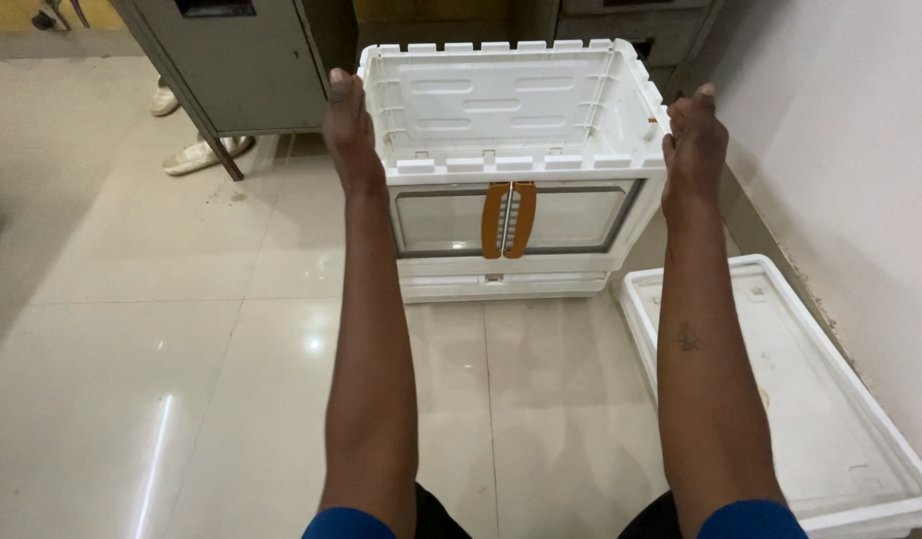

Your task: The person repeatedly assembles and disassembles white plastic storage crates by removing lids, unfolding side panels, and then refolding them. The person handles multiple crates in sequence, stacking them after each assembly.

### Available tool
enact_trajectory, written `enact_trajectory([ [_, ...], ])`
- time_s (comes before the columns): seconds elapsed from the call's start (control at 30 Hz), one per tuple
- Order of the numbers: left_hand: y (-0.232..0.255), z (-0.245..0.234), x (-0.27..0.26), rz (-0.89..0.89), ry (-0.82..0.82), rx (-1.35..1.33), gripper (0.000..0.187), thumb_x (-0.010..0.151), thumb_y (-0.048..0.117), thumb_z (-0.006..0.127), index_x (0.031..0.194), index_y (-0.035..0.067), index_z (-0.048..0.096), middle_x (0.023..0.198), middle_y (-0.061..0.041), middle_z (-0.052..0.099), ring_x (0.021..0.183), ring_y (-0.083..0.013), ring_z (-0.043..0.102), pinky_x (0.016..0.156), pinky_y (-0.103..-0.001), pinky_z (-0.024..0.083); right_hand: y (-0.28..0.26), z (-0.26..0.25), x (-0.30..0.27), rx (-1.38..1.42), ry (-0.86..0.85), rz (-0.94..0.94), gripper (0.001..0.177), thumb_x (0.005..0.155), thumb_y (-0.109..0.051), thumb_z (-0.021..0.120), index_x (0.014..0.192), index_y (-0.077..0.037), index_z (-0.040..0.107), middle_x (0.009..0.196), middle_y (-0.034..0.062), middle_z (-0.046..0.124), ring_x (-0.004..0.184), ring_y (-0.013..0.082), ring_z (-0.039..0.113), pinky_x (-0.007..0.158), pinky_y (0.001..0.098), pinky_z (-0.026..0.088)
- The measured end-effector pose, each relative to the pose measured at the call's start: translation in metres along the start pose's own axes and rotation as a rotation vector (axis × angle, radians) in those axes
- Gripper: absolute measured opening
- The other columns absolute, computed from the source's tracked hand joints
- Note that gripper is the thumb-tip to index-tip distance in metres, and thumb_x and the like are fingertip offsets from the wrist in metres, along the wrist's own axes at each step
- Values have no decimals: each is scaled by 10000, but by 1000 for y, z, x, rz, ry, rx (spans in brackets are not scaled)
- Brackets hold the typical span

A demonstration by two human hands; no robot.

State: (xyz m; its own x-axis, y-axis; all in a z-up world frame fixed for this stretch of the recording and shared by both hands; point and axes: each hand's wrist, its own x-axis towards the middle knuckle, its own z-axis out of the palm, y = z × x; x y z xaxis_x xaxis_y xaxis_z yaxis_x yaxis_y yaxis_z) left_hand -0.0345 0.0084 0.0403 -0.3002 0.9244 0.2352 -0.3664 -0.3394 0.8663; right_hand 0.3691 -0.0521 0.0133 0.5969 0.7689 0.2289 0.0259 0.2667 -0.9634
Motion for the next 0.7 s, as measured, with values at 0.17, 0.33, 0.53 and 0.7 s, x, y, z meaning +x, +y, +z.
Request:
enact_trajectory([
  [0.17,-14,38,-17,105,-212,-129,1043,935,721,493,1607,-47,273,1655,-257,347,1576,-356,271,1270,-474,159,1,44,-17,191,-189,-3,996,965,-726,410,1511,104,359,1568,316,399,1519,386,335,1254,492,247],
  [0.33,-29,56,-21,-20,-278,-104,1106,898,753,505,1600,-65,255,1660,-264,308,1572,-356,241,1269,-482,143,-9,83,-25,168,-234,41,1019,943,-730,396,1514,112,340,1570,320,399,1518,394,341,1252,502,245],
  [0.53,-42,50,13,-96,-345,-115,1129,885,773,506,1585,-78,258,1661,-250,291,1574,-343,247,1273,-483,137,-37,108,7,112,-310,20,1020,958,-728,374,1536,108,295,1594,313,358,1543,383,289,1266,493,210],
  [0.7,-55,60,37,-110,-333,-94,1135,866,794,475,1582,-58,252,1650,-254,311,1564,-337,253,1255,-490,132,-35,129,36,111,-365,44,1011,948,-729,370,1533,93,308,1591,301,366,1539,380,291,1258,491,208],
])
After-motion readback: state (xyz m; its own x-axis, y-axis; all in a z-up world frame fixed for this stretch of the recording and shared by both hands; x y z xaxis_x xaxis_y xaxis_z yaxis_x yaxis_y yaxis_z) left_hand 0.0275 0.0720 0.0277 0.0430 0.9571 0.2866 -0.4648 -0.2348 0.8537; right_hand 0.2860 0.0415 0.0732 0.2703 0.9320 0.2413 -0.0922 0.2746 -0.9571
